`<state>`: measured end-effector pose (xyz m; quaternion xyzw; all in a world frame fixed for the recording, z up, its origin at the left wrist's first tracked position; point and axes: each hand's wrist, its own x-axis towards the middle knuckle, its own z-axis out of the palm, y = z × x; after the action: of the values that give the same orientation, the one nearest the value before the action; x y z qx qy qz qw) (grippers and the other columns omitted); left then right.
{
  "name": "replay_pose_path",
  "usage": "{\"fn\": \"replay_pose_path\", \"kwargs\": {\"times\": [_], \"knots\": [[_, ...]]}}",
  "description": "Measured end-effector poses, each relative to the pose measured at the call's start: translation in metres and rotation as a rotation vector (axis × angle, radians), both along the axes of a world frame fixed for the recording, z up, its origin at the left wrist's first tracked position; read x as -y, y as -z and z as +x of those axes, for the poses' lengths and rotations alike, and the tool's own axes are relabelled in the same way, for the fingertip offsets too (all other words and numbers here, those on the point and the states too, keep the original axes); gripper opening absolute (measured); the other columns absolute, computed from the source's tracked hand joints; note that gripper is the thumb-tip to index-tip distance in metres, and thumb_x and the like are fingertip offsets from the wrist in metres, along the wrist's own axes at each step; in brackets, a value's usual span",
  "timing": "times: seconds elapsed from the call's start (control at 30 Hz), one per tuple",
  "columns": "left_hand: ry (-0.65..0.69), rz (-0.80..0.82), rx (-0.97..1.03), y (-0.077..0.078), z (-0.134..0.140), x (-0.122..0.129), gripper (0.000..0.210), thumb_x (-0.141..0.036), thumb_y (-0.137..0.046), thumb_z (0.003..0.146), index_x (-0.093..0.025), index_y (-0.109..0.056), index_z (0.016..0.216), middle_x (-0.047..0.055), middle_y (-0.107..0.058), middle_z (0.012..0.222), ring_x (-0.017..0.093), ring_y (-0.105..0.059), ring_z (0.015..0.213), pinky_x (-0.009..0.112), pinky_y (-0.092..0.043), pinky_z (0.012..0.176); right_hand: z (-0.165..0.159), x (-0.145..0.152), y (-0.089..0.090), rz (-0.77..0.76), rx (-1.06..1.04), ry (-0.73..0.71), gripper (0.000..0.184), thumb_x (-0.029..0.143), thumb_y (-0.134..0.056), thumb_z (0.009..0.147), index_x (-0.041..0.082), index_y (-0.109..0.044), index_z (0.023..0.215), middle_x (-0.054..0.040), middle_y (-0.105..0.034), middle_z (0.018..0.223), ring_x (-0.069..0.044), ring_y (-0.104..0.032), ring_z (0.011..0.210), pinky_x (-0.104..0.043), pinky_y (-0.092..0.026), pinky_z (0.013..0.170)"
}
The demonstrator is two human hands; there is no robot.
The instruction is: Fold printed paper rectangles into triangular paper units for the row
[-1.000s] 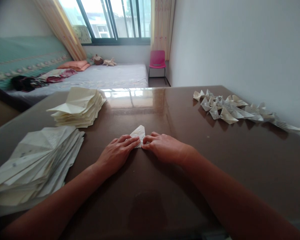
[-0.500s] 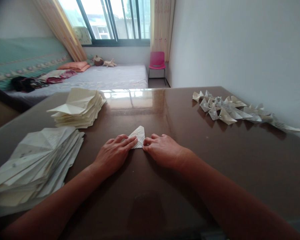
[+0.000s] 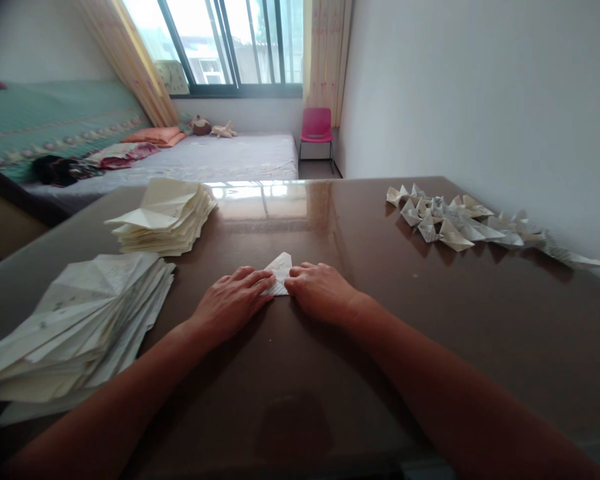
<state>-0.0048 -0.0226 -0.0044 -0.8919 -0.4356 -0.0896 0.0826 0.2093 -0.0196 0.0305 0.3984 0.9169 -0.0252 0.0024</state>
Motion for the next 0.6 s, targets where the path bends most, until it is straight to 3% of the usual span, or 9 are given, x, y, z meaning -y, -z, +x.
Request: {"fn": "replay_pose_path", "kwargs": {"times": [0.2,0.33,0.47,0.6], "knots": [[0.004,-0.003,0.087,0.005,0.004,-0.001,0.029,-0.036,-0.046,0.093,-0.025,-0.057,0.117,0.004,-0.061,0.116,0.022,-0.049,0.106,0.035,-0.045,0.086,-0.010,0.002,0.010,0.070,-0.094,0.025,0.026,0.035,-0.047,0.094,0.024,-0.061,0.112,-0.0069,-0.061,0.110,-0.020,-0.054,0.102,-0.030,-0.043,0.083],[0.015,-0.015,0.130,0.005,0.010,0.001,0.028,-0.034,-0.043,0.094,-0.020,-0.060,0.110,0.007,-0.061,0.108,0.022,-0.050,0.100,0.037,-0.045,0.091,-0.015,0.005,0.015,0.121,-0.044,0.007,0.024,0.027,-0.041,0.096,0.021,-0.063,0.102,-0.0076,-0.062,0.106,-0.020,-0.056,0.097,-0.029,-0.044,0.078],[0.023,-0.083,0.168,0.004,0.008,-0.001,0.026,-0.032,-0.043,0.094,-0.020,-0.064,0.104,0.006,-0.062,0.106,0.021,-0.052,0.097,0.036,-0.048,0.089,-0.019,0.006,0.016,0.134,-0.018,-0.019,0.021,0.020,-0.046,0.094,0.018,-0.061,0.108,-0.0086,-0.064,0.104,-0.020,-0.057,0.094,-0.030,-0.044,0.078],[-0.018,-0.104,0.303,0.004,-0.004,-0.014,0.031,-0.035,-0.044,0.093,-0.024,-0.060,0.116,0.004,-0.062,0.115,0.021,-0.053,0.106,0.037,-0.047,0.094,-0.017,-0.002,0.018,0.168,-0.021,-0.042,0.020,0.020,-0.047,0.093,0.017,-0.062,0.107,-0.0092,-0.065,0.103,-0.021,-0.055,0.097,-0.033,-0.042,0.084]]}}
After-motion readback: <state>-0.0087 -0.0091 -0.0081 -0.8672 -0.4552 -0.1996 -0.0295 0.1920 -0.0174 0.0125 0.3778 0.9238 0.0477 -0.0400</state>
